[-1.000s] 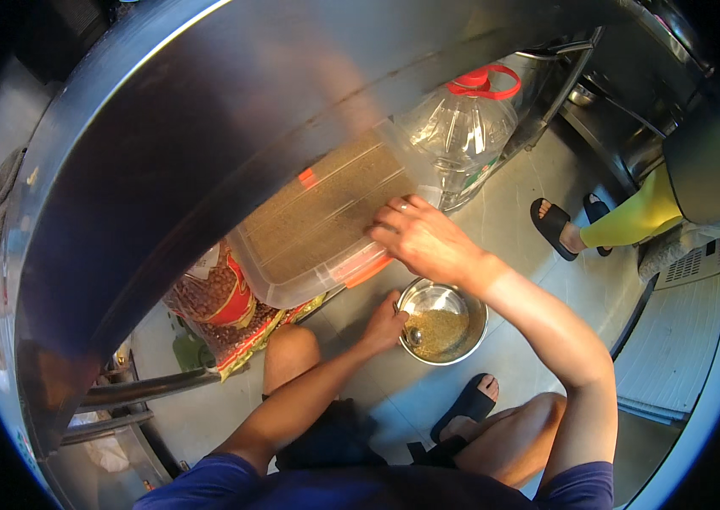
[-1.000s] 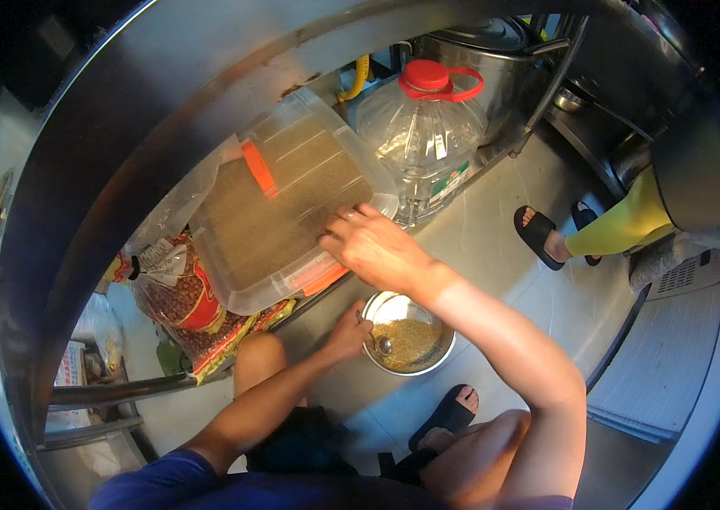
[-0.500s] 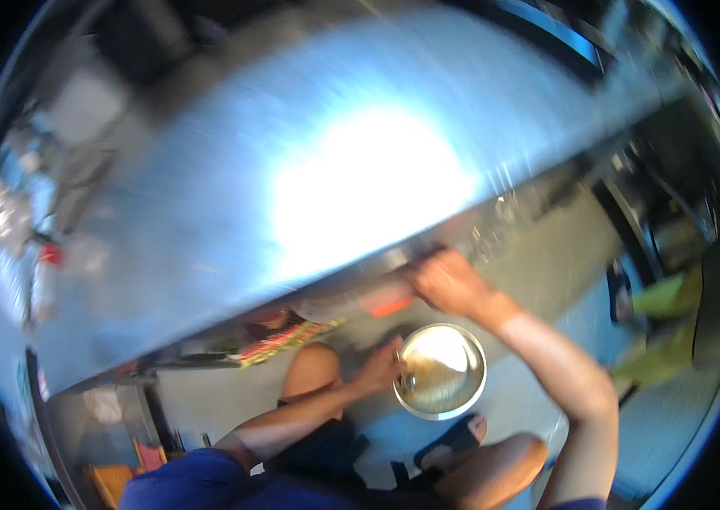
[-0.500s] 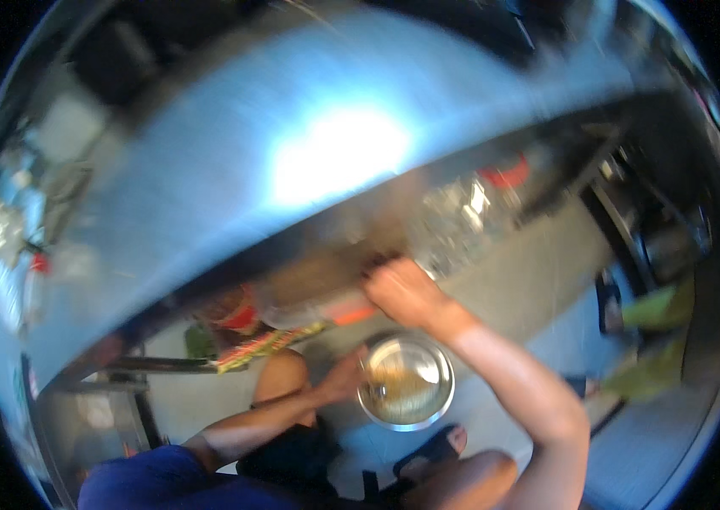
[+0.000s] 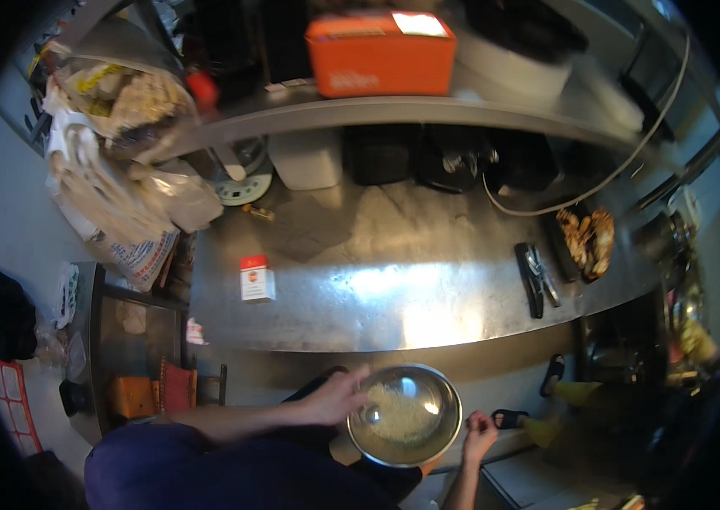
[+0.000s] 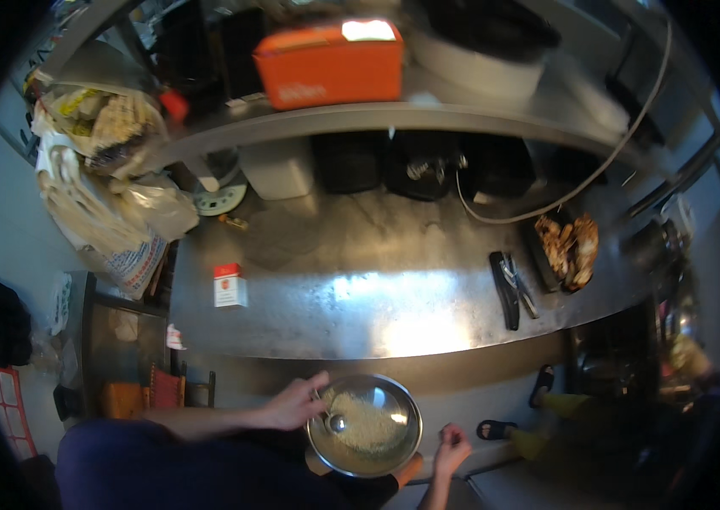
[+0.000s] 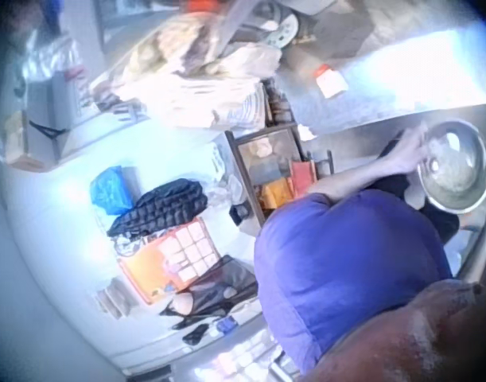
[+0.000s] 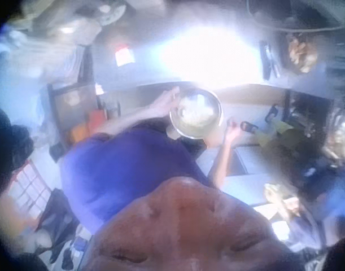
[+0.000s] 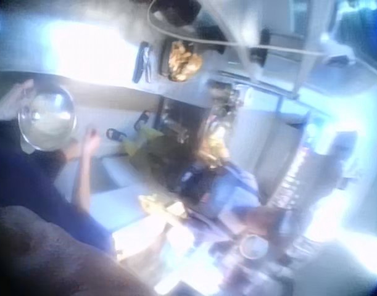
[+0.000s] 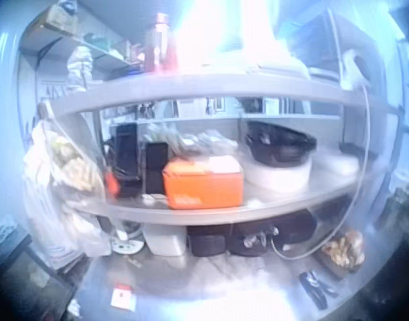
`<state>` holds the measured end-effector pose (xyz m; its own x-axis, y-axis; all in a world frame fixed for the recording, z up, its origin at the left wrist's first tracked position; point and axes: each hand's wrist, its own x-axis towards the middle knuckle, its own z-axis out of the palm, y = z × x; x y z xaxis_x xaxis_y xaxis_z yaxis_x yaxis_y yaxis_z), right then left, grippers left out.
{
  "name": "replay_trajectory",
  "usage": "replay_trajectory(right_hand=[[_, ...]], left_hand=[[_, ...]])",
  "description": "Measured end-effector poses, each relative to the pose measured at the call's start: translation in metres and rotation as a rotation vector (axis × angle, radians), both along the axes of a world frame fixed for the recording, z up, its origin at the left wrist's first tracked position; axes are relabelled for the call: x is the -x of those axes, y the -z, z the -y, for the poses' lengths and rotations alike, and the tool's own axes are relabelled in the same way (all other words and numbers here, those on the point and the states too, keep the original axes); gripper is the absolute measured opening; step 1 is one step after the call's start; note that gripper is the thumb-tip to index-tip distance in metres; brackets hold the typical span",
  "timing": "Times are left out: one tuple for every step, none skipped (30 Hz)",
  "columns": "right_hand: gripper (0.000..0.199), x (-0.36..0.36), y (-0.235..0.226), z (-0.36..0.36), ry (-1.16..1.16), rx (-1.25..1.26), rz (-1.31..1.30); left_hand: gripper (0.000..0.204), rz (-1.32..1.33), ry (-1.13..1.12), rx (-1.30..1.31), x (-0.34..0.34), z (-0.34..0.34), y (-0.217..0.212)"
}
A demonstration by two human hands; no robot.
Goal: The person retrieves cooked meat from a tray and places it into a refrigerated display case. They then pick up a receipt, select various ingredients from the fridge, and assemble them into a black container. Finally, they add more meat and other items to the container on the counter.
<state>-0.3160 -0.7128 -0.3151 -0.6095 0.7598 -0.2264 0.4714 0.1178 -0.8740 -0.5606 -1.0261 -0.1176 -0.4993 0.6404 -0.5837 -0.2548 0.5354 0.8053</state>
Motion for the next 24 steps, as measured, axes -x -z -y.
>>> replay_trajectory(right_hand=[[0.011, 0.000, -0.032, 0.026, 0.048, 0.093, -0.014], [0.010, -0.002, -0.062, 0.052, 0.099, 0.178, -0.032], [0.011, -0.002, -0.089, 0.073, 0.079, 0.199, 0.002], [0.013, 0.004, -0.105, 0.088, 0.057, 0.222, 0.029], [0.015, 0.012, -0.119, 0.106, 0.025, 0.228, 0.040], [0.017, 0.018, -0.131, 0.121, -0.009, 0.228, 0.058], [0.018, 0.027, -0.143, 0.133, -0.116, 0.171, 0.098], [0.020, 0.043, -0.154, 0.145, -0.221, 0.113, 0.128], [0.020, 0.065, -0.181, 0.158, -0.300, 0.065, 0.148], [0.021, 0.086, -0.207, 0.170, -0.381, 0.023, 0.164], [0.021, 0.101, -0.220, 0.178, -0.429, -0.013, 0.154], [0.021, 0.116, -0.231, 0.185, -0.480, -0.049, 0.137], [0.021, 0.128, -0.238, 0.189, -0.532, -0.085, 0.119], [0.022, 0.139, -0.240, 0.190, -0.569, -0.114, 0.125], [0.022, 0.150, -0.238, 0.193, -0.607, -0.138, 0.130], [0.022, 0.162, -0.235, 0.195, -0.646, -0.163, 0.134], [0.023, 0.172, -0.227, 0.198, -0.684, -0.161, 0.141], [0.024, 0.185, -0.221, 0.198, -0.726, -0.165, 0.144], [0.024, 0.198, -0.216, 0.200, -0.771, -0.169, 0.145], [0.024, 0.211, -0.220, 0.203, -0.799, -0.167, 0.144], [0.025, 0.225, -0.223, 0.207, -0.831, -0.165, 0.139], [0.025, 0.236, -0.227, 0.214, -0.869, -0.162, 0.132], [0.027, 0.248, -0.229, 0.219, -0.909, -0.187, 0.151], [0.027, 0.258, -0.237, 0.227, -1.010, -0.308, 0.172]], left_hand=[[0.024, -0.119, -0.057, -0.047, 0.008, 0.012, -0.017], [0.024, -0.242, -0.116, -0.100, 0.015, 0.022, -0.021], [0.023, -0.318, -0.196, -0.104, 0.025, 0.034, -0.022], [0.021, -0.400, -0.278, -0.106, 0.036, 0.039, -0.022], [0.019, -0.386, -0.384, -0.119, 0.054, 0.041, -0.036], [0.018, -0.361, -0.494, -0.134, 0.071, 0.042, -0.045], [0.018, -0.358, -0.521, -0.061, 0.088, 0.045, -0.047], [0.019, -0.366, -0.544, 0.007, 0.109, 0.048, -0.039], [0.020, -0.414, -0.565, 0.038, 0.126, 0.053, -0.024], [0.020, -0.467, -0.586, 0.074, 0.139, 0.055, -0.011], [0.021, -0.446, -0.608, 0.089, 0.149, 0.057, -0.007], [0.021, -0.433, -0.632, 0.103, 0.160, 0.059, -0.006], [0.021, -0.420, -0.658, 0.118, 0.168, 0.060, -0.005], [0.022, -0.500, -0.652, 0.125, 0.175, 0.061, 0.001], [0.023, -0.581, -0.645, 0.138, 0.181, 0.061, 0.004], [0.024, -0.662, -0.638, 0.154, 0.187, 0.062, 0.007], [0.027, -0.604, -0.619, 0.171, 0.192, 0.063, 0.004], [0.031, -0.625, -0.610, 0.181, 0.193, 0.065, -0.001], [0.032, -0.595, -0.588, 0.189, 0.193, 0.071, -0.007], [0.034, -0.557, -0.577, 0.191, 0.191, 0.077, -0.013], [0.036, -0.551, -0.568, 0.167, 0.191, 0.083, -0.008], [0.036, -0.523, -0.570, 0.138, 0.189, 0.089, -0.009], [0.038, -0.475, -0.564, 0.151, 0.187, 0.090, -0.026], [0.041, -0.493, -0.581, 0.083, 0.185, 0.098, -0.009]])
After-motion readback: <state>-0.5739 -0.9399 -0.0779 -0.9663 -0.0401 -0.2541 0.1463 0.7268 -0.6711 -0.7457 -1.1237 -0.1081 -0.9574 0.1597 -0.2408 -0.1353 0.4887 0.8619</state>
